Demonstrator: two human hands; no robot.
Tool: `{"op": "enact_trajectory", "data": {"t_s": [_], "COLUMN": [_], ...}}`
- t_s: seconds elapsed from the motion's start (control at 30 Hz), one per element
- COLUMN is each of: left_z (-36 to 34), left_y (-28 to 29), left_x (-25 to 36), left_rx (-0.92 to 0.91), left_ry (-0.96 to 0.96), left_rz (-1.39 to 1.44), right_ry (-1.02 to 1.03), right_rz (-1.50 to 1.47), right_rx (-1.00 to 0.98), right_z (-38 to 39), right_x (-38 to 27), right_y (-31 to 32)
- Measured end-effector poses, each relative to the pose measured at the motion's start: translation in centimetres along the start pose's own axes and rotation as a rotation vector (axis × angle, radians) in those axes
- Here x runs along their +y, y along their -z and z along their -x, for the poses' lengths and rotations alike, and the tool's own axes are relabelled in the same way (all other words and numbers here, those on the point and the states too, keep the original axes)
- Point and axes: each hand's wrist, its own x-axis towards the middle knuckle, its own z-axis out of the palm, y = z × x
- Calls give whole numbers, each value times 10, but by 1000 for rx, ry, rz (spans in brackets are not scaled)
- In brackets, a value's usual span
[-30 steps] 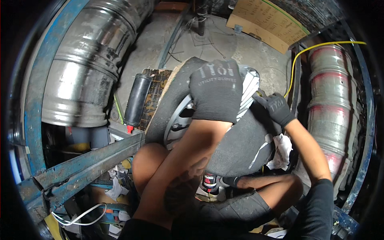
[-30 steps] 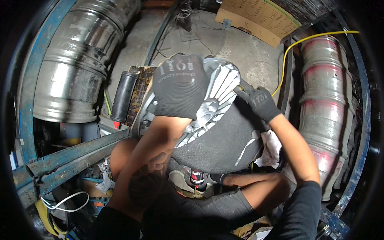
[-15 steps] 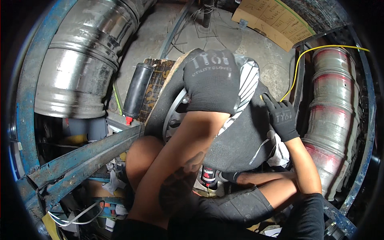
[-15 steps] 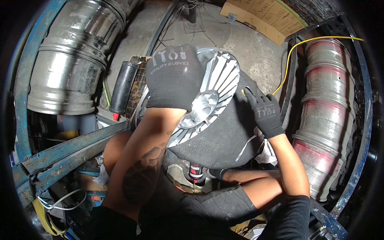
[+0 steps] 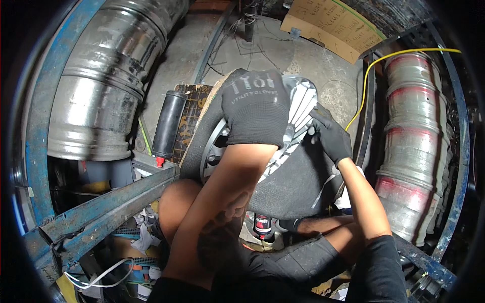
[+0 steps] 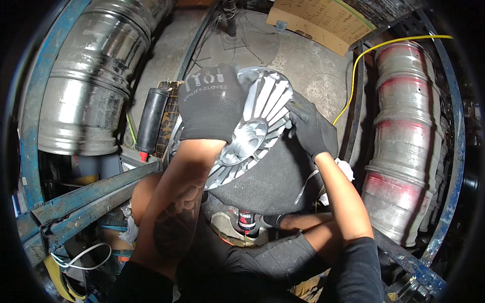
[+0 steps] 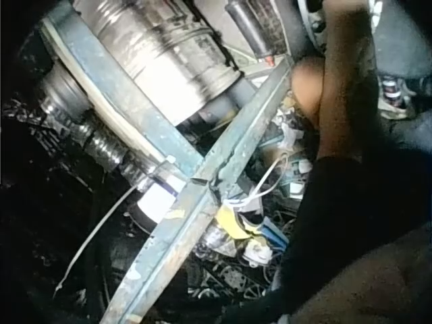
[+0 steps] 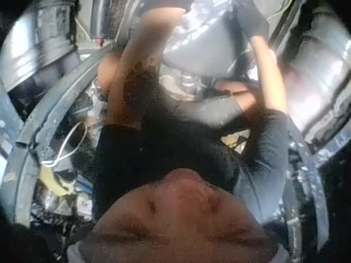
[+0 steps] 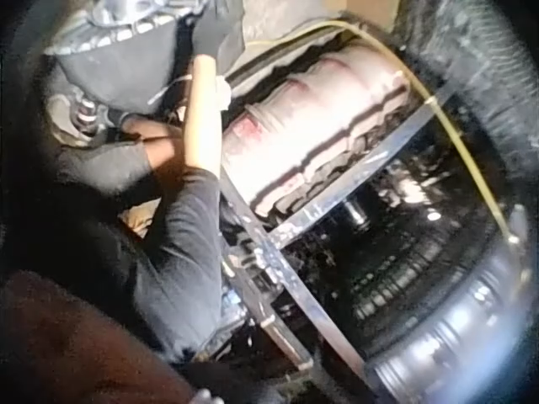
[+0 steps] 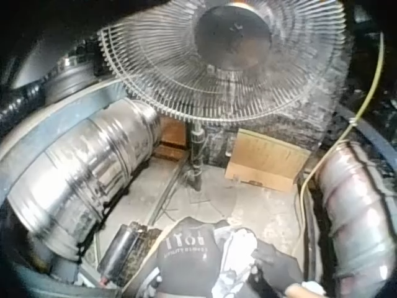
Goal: Manually sanding or polishing a car wheel hubcap using a sanding block.
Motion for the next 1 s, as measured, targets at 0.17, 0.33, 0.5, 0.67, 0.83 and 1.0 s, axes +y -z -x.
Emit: {"op": "enact_trajectory", "data": {"t_s": [0.17, 0.33, 0.5, 0.67, 0.83, 1.0], "left_z": [0, 0, 5, 7, 2, 2], "left_y": [-1, -5, -3, 0, 9, -17], "left_x": [-13, -6, -13, -14, -27, -14], "left_rx": [82, 85, 165, 132, 104, 72], "left_ry": [-39, -17, -44, -22, -39, -63], "left_rz": [-47, -82, -89, -100, -80, -61], "right_ry": [-292, -213, 147, 65, 210, -550], "right_rz": [-775, 192, 95, -90, -63, -1140], "right_rx": [-452, -213, -140, -73, 12, 20], "right_z": [20, -1, 27, 36, 22, 31], "right_x": [-30, -2, -2, -6, -15, -49], "right_y": [-13, 11, -16, -31, -29, -45]}}
